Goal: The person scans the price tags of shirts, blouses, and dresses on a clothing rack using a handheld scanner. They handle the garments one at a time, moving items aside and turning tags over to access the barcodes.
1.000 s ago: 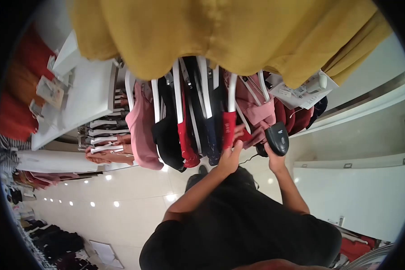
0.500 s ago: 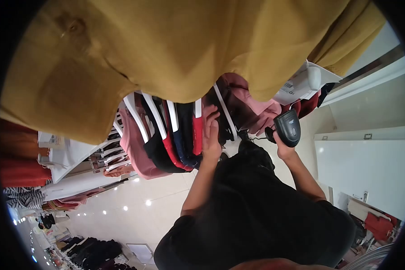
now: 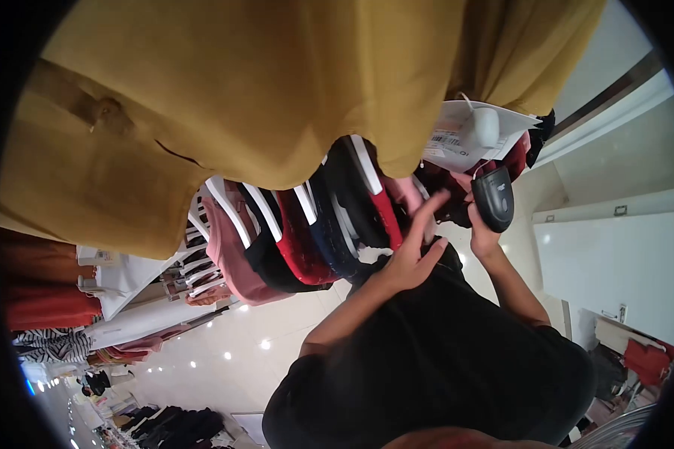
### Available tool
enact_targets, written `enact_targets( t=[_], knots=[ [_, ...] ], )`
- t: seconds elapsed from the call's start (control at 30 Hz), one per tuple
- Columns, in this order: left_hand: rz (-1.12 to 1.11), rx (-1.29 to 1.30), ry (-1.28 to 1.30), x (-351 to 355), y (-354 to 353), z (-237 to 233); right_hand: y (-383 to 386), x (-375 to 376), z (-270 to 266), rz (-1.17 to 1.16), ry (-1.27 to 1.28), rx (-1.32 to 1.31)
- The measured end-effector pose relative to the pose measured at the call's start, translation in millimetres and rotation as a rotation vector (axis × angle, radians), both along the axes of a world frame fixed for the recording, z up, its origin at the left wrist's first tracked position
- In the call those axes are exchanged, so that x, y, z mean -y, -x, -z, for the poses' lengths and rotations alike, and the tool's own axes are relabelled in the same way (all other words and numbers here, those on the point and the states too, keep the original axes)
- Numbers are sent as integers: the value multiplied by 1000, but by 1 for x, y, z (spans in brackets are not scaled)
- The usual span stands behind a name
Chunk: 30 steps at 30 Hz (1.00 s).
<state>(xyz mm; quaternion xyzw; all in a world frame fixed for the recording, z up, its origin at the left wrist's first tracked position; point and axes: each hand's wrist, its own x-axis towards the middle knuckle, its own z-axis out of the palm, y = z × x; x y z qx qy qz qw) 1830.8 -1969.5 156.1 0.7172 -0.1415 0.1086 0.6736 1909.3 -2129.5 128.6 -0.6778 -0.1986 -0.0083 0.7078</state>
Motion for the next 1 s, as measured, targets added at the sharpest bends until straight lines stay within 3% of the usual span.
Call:
enact_targets(
  t=[0.07,0.13,0.27,0.4,0.5,0.67,0.7,0.73,0.8,0.87,0.93,0.97,1.0],
  knots=[
    [-77,-20,-109,-6,6,14,-4,0,-11,-42,-73,59],
    [-225,48,-264,-13,10,17,-4,4,-9,5,50,65],
    [-415,30,-125,-21,12,17,-9,2,-9,-67,-19,147],
    [-519,81,-156,-30,10,25,-14,7,-3,-103,41,134],
    [-606,50,-185,-29,4,30,-16,5,0,-117,-102,143],
    [-574,-228,82,-32,-43,50,-19,2,5,-121,-123,175],
    [-534,-84,109,-33,-55,45,-19,-1,2,-91,-154,207],
    [-528,72,13,-40,-71,52,-19,-3,0,-99,-154,215],
    [-519,55,45,-44,-97,57,-19,-6,-4,-86,-187,201],
    [-712,7,-157,-41,-105,58,-18,-7,-6,-105,-172,213],
    [-610,-39,157,-40,-128,77,-18,-8,-9,-113,-157,229],
    [-603,-38,157,-39,-134,76,-16,-8,-12,-108,-124,219],
    [-685,4,-112,-36,-140,75,-14,-9,-14,-103,-91,207]
  ],
)
